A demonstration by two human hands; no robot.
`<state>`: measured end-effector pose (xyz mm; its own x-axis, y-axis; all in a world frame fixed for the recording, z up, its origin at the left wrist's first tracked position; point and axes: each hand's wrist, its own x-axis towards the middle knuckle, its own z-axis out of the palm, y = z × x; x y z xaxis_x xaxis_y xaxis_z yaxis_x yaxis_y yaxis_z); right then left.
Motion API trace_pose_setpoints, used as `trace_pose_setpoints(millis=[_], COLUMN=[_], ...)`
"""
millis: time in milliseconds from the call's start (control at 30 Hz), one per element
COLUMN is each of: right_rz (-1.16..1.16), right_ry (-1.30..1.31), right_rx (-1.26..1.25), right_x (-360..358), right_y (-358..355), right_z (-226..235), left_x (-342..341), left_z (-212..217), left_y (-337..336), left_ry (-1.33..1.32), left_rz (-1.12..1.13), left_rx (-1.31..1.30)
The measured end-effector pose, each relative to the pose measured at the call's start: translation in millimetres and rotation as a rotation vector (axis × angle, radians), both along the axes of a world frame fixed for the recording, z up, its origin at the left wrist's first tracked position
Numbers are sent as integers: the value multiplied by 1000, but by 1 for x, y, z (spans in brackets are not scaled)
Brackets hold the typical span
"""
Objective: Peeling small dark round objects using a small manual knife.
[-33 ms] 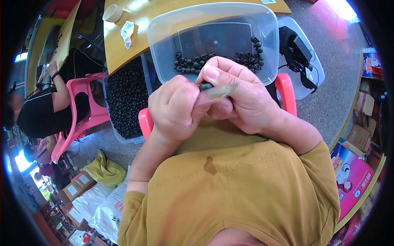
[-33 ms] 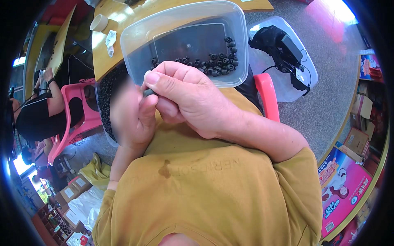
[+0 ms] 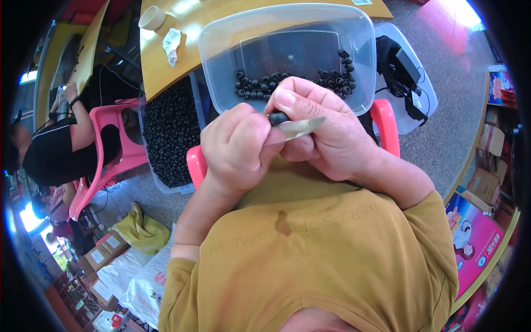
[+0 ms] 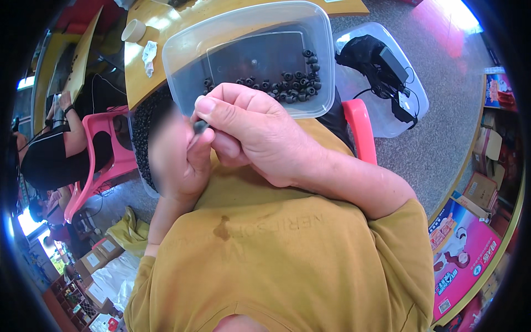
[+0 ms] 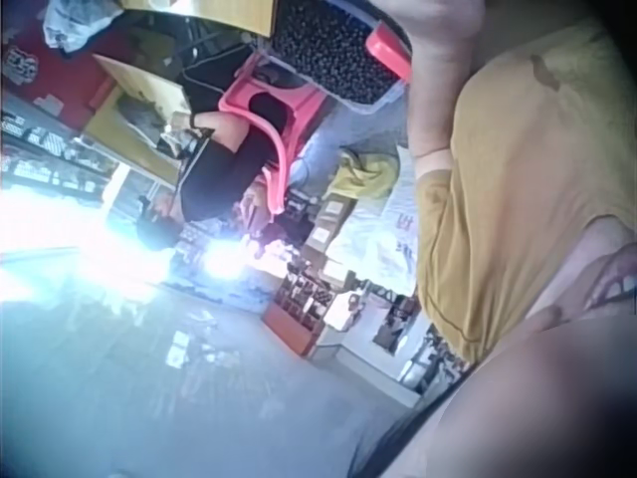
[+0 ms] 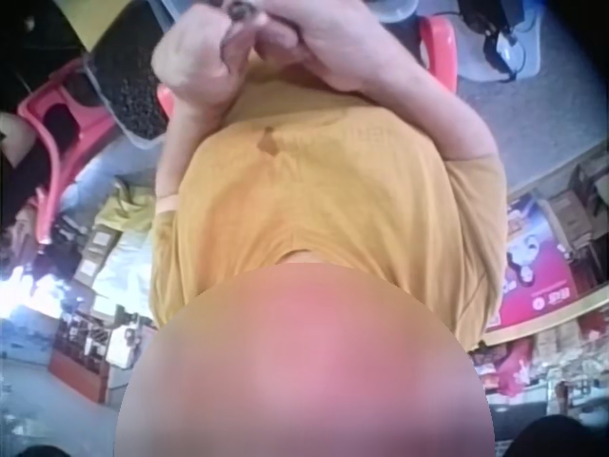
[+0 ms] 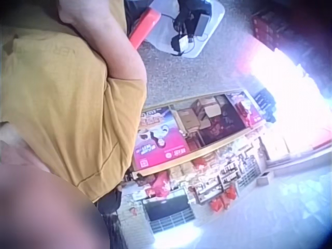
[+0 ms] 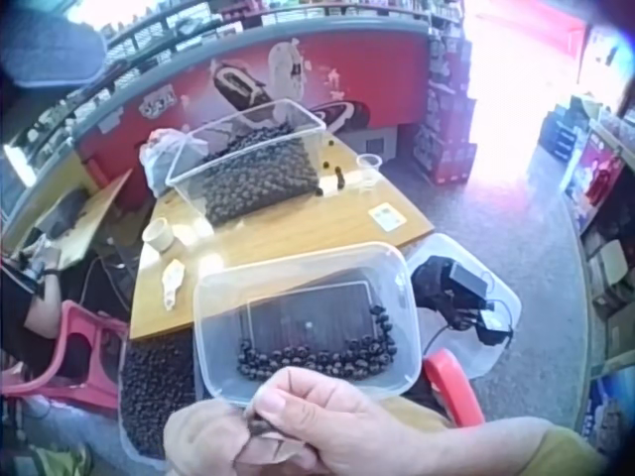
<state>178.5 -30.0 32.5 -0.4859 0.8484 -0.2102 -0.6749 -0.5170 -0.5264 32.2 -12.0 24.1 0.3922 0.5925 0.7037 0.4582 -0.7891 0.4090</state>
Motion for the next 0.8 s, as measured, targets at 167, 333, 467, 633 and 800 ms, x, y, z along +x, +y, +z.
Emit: trace_pose_setpoints(millis=[167,333,467,633,800], right_rz=[0,-44,-48,-26,-32], right_ry=[-96,-176,-165,-134,-135], right_rx=[57,178,150,102,67], right_x=[0,0,-2,-1,-1], right_y=[-1,-2,-2,-2,-1], right_z=[2,-3,-3,-6,-5], left_x=[-2,0,0,-2,-4], left_z=[-2,6,2,-4,-7], left_y=[1,-2,0,2,3], left_ry=[31,25,-5,16,13], left_rz=[-20,40,9,-10,-25], left_rx=[53,-15,-10,32,39])
